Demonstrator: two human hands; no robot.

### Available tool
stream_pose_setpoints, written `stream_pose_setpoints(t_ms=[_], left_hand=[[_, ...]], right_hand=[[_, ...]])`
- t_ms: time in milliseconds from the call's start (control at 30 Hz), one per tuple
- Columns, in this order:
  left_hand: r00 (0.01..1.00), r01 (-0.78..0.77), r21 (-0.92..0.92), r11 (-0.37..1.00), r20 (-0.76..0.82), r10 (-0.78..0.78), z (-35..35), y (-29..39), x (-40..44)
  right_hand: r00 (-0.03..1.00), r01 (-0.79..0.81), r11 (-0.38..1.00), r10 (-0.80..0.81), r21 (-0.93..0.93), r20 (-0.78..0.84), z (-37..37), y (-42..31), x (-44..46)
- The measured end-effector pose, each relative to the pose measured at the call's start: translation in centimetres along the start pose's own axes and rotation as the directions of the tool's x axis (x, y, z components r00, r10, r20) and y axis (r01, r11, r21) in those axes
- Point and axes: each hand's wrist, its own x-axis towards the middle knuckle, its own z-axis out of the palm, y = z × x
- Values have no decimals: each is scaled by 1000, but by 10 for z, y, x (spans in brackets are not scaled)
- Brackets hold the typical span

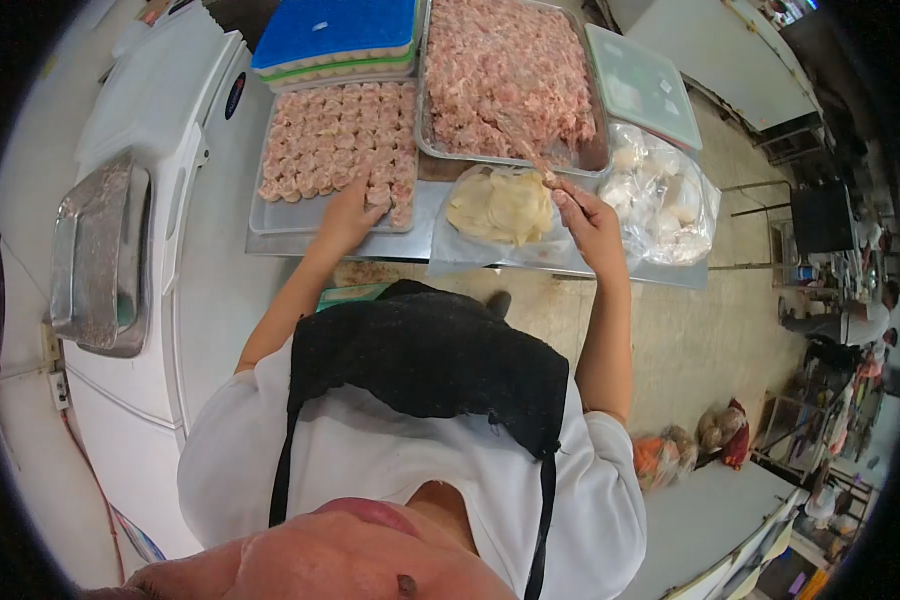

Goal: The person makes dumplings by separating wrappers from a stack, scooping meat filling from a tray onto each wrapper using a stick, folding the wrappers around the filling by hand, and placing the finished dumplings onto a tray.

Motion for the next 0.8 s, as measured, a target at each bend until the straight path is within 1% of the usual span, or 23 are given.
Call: stream_pose_setpoints(t_ms=[100,200,300,400,500,567,600,633,667,700,733,800], left_hand=[[996,-28,49,998,-84,32,15,-5,4],[993,-28,70,997,-114,36,21,-6,7],[992,89,-112,990,-80,-98,10,9,-3],[950,311,-141,940,43,-308,0,20,-12],[952,300,-90,950,-37,-304,3,44,-16],[969,240,-10,971,-65,-240,18,41,-18],[976,209,32,977,-76,-206,25,43,-17],[974,218,109,970,-83,-209,25,58,-14],[973,227,187,956,-90,-213,22,72,-12],[971,238,264,935,-98,-220,19,87,-6],[987,143,231,962,-106,-121,19,102,1],[988,-48,166,985,-134,71,30,135,15]], right_hand=[[1000,-8,1000,8,0,6,0,-2,-2],[999,-35,999,35,-1,38,-6,-3,-1],[997,-48,999,49,-11,53,-18,1,4],[996,-21,998,27,-62,91,-38,11,13],[990,-29,992,45,-120,132,-63,17,28],[983,72,976,-36,-204,178,-80,18,41],[976,141,931,-73,-337,207,-91,17,50],[966,210,863,-109,-460,236,-103,15,59],[952,285,707,-131,-647,276,-117,9,69],[937,344,508,-136,-790,321,-130,2,79],[927,371,417,-121,-830,354,-142,-4,91],[903,429,222,-79,-876,422,-162,-17,119]])
